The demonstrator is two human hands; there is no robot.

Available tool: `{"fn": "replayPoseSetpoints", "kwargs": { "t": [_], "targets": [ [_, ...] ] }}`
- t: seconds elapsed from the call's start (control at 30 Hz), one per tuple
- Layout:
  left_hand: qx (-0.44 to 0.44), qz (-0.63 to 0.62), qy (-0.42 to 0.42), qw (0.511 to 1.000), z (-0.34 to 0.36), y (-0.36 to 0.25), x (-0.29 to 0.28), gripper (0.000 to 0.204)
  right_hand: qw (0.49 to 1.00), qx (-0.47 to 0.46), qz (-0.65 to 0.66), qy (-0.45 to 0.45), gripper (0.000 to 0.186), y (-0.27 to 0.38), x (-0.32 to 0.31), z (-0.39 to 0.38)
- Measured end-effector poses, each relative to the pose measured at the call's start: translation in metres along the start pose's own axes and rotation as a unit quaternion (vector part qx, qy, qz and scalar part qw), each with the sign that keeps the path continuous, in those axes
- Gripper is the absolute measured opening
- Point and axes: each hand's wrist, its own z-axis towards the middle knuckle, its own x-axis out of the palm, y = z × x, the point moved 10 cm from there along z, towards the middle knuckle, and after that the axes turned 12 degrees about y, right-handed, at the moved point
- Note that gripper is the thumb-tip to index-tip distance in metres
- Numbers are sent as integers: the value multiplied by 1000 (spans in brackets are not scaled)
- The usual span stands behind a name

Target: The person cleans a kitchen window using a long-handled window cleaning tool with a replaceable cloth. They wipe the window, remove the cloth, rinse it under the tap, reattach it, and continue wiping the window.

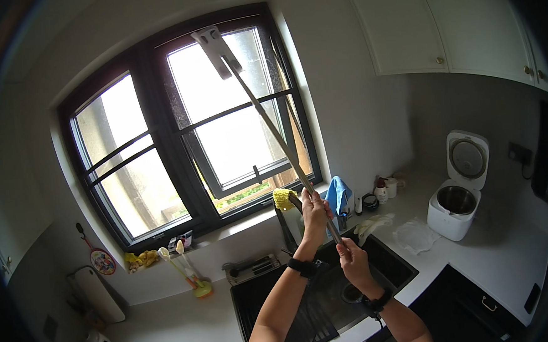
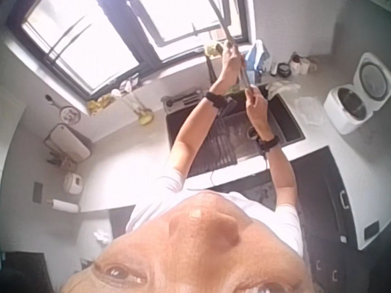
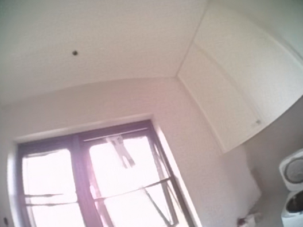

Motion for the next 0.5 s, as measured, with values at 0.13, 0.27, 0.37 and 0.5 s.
{"fn": "replayPoseSetpoints", "kwargs": {
  "t": [0.13,0.27,0.37,0.5],
  "targets": [
    [-9,24,20,999,4,19,15,14,999,22,20,-17,19,-23,-8,-9],
    [-44,40,43,997,4,43,33,14,999,26,34,-22,20,-42,-17,-19],
    [-60,31,57,996,1,58,45,14,996,67,57,-20,20,-60,-20,-26],
    [-69,50,68,994,-4,72,52,12,990,82,117,-12,20,-72,-21,-36]
  ]
}}
